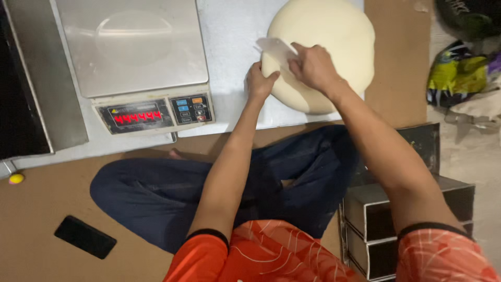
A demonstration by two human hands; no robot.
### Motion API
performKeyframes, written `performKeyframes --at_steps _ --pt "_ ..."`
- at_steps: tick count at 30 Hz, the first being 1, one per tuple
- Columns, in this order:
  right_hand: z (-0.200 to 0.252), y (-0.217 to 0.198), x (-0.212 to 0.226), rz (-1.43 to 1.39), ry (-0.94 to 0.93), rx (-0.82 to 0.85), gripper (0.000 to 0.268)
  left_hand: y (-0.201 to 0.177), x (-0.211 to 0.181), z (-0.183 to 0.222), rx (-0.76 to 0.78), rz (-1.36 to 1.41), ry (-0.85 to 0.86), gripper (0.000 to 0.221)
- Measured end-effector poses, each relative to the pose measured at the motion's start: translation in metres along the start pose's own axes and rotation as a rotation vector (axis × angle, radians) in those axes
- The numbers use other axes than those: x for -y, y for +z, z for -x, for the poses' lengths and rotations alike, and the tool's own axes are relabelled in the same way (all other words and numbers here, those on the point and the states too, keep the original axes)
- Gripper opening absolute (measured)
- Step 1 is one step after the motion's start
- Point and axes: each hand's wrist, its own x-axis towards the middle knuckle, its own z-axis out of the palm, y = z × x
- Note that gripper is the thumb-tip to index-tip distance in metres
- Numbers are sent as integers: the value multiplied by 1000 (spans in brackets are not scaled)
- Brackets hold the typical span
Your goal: The person portions large pieces of dough using a scraper, weighs them on a digital scale, and places the measured portions into a rectangular metal loaf pan.
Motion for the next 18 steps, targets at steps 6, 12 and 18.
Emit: performKeyframes --at_steps 6,12,18 --pt "-33 36 -2 71 17 165 16 -7 -22 13 -171 26 83 111" --pt "-59 40 -17 8 -76 196 19 -3 -32 20 -182 183 14 60" --pt "-68 66 11 -327 -175 320 28 -68 -7 116 -96 -204 287 70"
